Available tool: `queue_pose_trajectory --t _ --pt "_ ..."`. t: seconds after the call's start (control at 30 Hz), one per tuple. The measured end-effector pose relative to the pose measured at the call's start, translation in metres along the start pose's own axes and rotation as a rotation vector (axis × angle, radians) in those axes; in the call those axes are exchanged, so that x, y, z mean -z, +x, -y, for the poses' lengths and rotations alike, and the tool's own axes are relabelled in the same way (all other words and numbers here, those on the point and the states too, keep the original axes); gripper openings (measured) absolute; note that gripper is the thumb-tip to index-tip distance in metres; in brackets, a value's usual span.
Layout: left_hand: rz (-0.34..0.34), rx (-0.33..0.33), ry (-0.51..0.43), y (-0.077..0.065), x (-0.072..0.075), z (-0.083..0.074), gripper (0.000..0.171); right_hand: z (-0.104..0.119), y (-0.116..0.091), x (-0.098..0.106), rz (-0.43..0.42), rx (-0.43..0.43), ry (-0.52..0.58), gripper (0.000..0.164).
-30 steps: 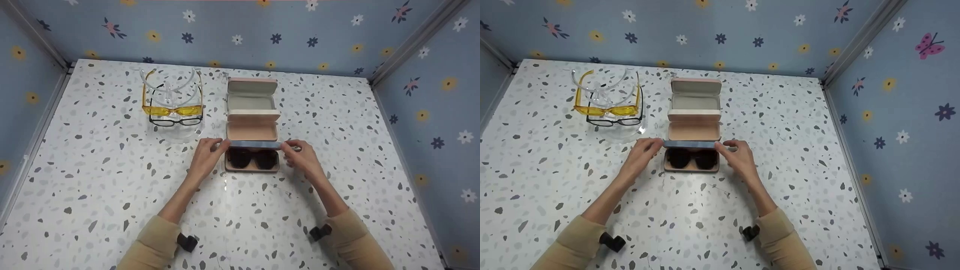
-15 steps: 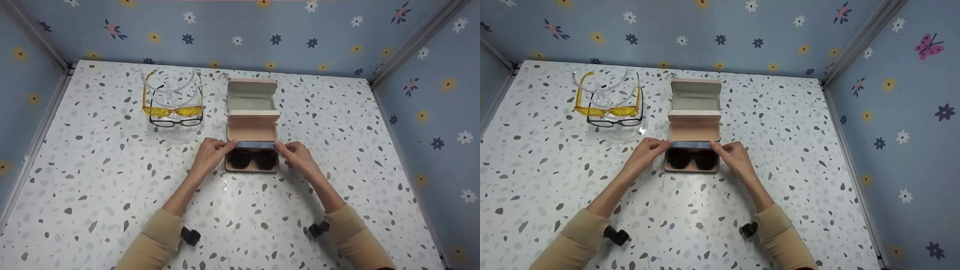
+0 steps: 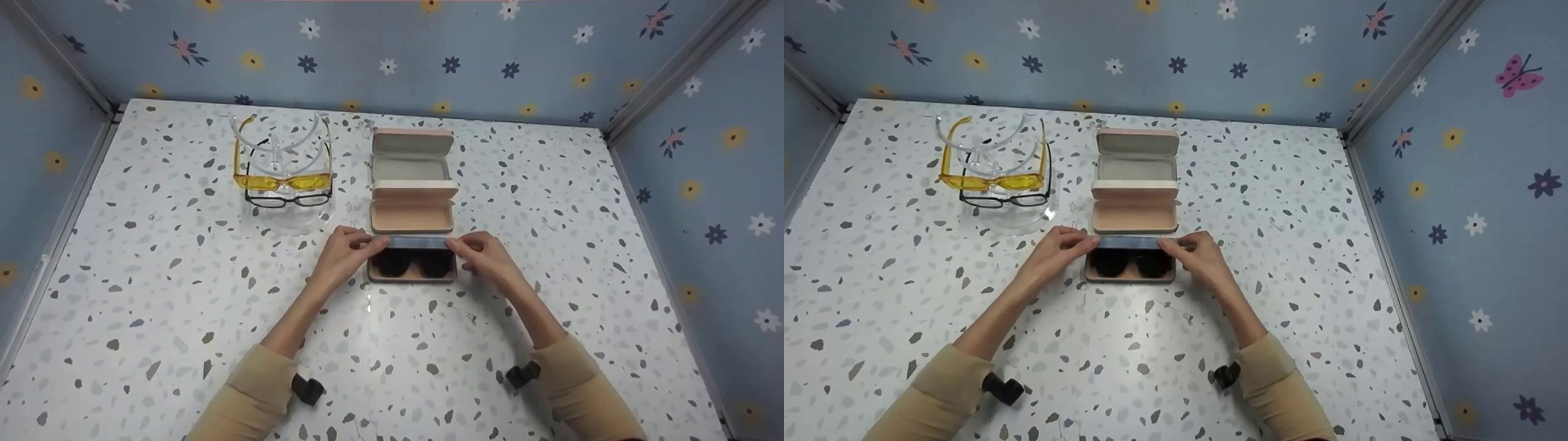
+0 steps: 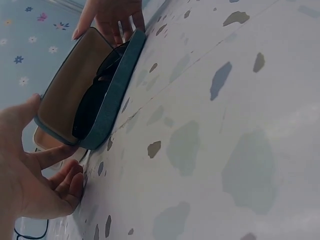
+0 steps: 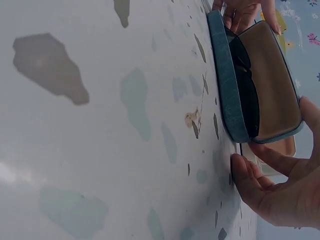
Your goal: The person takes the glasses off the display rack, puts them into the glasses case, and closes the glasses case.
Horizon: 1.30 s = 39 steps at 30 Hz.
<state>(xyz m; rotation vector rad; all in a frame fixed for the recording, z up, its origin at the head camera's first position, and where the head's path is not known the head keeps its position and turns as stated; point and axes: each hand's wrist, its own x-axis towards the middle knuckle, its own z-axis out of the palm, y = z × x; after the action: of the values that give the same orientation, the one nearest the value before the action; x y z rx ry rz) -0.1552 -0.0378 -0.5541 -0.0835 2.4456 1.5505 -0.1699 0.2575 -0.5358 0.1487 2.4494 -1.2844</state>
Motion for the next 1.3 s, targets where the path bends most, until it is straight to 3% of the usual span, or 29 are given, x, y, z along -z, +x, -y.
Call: queue_pose_trajectory --t 0.3,0.47,0.97,1.3 --pt "0.032 -0.025 -0.049 -0.002 0.003 0.006 0.065 -0.005 -0.003 0.003 0.066 -0.015 0.067 0.065" --pt "0.057 -0.063 -0.028 -0.002 0.004 0.010 0.067 -0.008 -0.003 0.003 0.083 0.036 0.091 0.061" --pt "0.096 -0.082 -0.002 -0.004 0.006 0.018 0.079 -0.015 -0.005 0.003 0.043 0.142 -0.038 0.058" --pt "0.041 -0.171 0.143 -0.009 0.001 0.022 0.078 -0.020 -0.009 -0.002 0.021 0.215 -0.079 0.069"
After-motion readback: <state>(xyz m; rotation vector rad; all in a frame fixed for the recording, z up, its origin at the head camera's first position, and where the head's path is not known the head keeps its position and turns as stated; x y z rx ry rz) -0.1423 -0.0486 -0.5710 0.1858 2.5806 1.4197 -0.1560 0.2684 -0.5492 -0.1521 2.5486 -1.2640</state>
